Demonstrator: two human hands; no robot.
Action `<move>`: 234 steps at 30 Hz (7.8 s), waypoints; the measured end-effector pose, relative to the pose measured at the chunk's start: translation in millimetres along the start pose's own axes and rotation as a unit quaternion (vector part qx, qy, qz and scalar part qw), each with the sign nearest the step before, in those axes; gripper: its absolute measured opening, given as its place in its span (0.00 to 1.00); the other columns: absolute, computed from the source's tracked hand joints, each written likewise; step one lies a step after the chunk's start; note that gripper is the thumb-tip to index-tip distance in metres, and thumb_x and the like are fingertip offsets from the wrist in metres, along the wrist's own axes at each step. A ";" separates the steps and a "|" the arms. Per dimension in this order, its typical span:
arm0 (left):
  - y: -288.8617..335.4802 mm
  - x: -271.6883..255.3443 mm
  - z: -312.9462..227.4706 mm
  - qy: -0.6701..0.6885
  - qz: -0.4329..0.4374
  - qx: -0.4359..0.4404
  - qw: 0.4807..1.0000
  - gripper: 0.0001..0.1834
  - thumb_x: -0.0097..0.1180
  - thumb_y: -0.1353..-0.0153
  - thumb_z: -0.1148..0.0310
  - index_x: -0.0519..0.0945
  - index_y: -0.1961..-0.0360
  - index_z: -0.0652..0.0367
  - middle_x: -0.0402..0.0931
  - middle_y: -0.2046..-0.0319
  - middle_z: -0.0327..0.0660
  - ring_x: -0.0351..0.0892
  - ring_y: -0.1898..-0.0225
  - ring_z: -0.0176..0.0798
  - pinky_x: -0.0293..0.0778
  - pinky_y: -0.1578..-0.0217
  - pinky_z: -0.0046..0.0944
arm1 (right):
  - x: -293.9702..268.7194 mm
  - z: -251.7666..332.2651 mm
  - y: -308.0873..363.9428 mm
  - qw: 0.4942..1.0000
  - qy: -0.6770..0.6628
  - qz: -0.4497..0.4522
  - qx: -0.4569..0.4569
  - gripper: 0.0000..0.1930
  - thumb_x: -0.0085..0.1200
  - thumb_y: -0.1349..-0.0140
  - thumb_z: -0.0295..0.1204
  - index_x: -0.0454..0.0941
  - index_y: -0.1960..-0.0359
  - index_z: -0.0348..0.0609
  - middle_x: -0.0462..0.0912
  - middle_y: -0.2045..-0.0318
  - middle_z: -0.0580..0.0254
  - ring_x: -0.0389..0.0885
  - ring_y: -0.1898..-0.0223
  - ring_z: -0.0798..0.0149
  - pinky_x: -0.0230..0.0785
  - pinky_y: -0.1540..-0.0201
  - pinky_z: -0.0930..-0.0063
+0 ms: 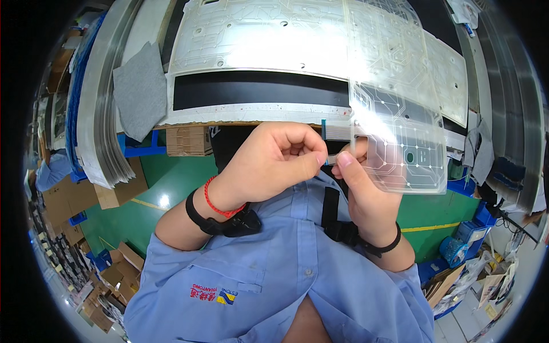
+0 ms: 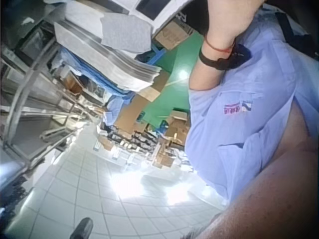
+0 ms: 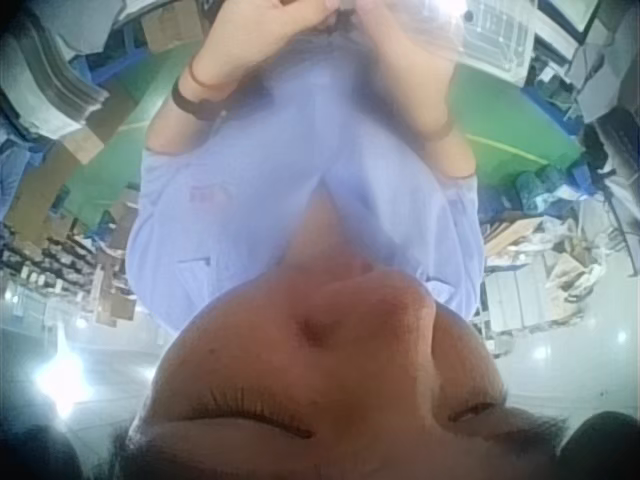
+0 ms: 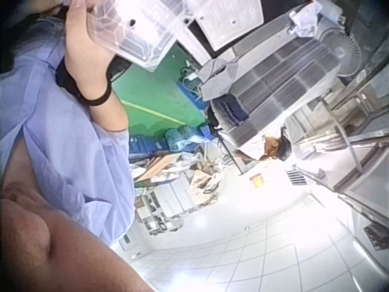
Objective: Inspecting and sorting transparent electronic membrane sheets at a workstation.
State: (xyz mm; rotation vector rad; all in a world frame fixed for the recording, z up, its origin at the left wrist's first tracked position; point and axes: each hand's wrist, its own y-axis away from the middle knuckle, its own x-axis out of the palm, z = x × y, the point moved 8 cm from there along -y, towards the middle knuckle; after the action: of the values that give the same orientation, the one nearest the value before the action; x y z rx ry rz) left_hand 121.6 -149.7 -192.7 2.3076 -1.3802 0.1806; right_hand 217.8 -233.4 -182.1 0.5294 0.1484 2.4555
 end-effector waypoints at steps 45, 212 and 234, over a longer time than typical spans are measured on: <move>-2.9 15.7 1.9 0.073 -0.012 -0.021 0.997 0.06 0.52 0.44 0.74 0.76 0.68 0.66 0.75 0.78 0.37 0.69 0.79 0.23 0.64 0.79 0.22 | -5.6 -2.5 3.0 0.997 -0.069 0.023 -0.028 0.15 0.52 0.45 0.19 0.64 0.57 0.35 0.73 0.73 0.62 0.71 0.74 0.74 0.63 0.72 0.83; 2.6 11.5 -14.3 0.114 -0.033 0.214 0.970 0.07 0.45 0.45 0.87 0.70 0.65 0.70 0.69 0.68 0.41 0.72 0.65 0.28 0.71 0.64 0.27 | 12.5 0.3 4.5 0.977 -0.079 0.107 -0.166 0.08 0.48 0.41 0.18 0.72 0.60 0.33 0.76 0.59 0.48 0.76 0.62 0.64 0.72 0.61 0.73; 8.5 8.3 -22.2 0.045 -0.026 0.302 0.952 0.07 0.53 0.50 0.84 0.73 0.68 0.66 0.72 0.68 0.43 0.72 0.67 0.30 0.69 0.66 0.28 | 18.3 10.0 10.0 0.974 -0.016 0.117 -0.194 0.08 0.49 0.42 0.18 0.74 0.60 0.33 0.79 0.63 0.51 0.78 0.63 0.64 0.71 0.59 0.74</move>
State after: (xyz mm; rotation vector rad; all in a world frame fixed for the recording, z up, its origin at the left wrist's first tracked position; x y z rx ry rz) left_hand 120.8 -150.2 -167.6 2.7674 -1.3475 0.7785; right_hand 203.0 -230.8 -164.5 0.4315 -0.4243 2.6064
